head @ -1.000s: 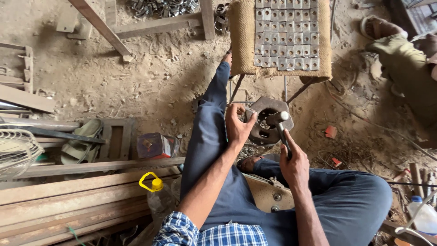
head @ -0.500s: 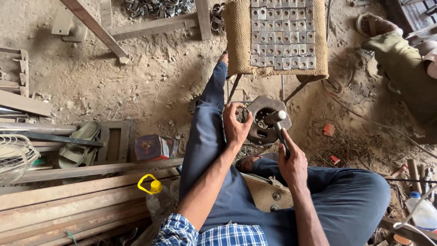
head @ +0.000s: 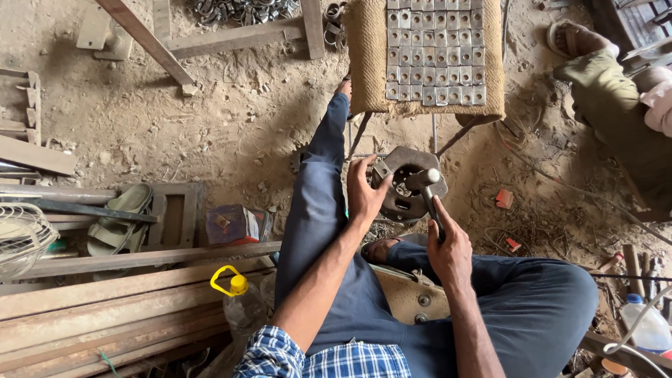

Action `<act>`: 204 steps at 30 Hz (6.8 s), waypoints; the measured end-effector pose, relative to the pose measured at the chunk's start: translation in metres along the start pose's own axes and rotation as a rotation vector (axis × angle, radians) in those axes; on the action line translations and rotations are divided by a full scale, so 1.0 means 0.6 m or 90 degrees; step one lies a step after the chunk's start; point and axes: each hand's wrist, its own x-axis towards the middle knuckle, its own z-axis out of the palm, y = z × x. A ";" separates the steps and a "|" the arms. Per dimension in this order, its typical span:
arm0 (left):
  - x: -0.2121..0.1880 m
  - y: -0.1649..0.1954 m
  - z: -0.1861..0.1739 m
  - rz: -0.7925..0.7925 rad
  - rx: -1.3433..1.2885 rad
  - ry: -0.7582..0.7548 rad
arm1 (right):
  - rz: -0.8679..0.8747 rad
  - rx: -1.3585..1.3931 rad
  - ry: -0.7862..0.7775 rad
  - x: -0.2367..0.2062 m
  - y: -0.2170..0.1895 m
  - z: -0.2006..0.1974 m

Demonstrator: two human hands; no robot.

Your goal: The person sits cross-legged and uses a hammer to strike small metal parts placed on a metal anvil. The person repeatedly picks up parts, positions them on the anvil, and hammers them before placing the finished pieces on a nearby stool.

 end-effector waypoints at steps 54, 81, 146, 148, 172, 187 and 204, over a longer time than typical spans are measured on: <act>-0.002 0.017 -0.003 0.004 -0.057 0.001 | -0.010 0.044 0.040 -0.017 -0.009 -0.047; 0.000 -0.027 0.028 0.055 -0.053 -0.106 | -0.006 0.049 -0.016 -0.011 0.017 -0.057; -0.011 0.091 -0.013 0.131 0.086 -0.052 | -0.006 0.059 -0.013 -0.009 0.032 -0.046; -0.011 0.093 -0.013 0.132 0.081 -0.053 | -0.008 0.058 -0.009 -0.010 0.032 -0.046; -0.007 0.084 -0.012 0.030 -0.041 -0.003 | -0.010 0.143 0.037 -0.008 0.005 -0.048; 0.023 -0.019 -0.007 -0.222 -0.277 0.115 | -0.076 -0.107 0.000 0.023 -0.063 -0.046; 0.035 -0.040 -0.006 -0.046 -0.092 0.106 | -0.179 -0.149 -0.046 0.050 -0.090 -0.029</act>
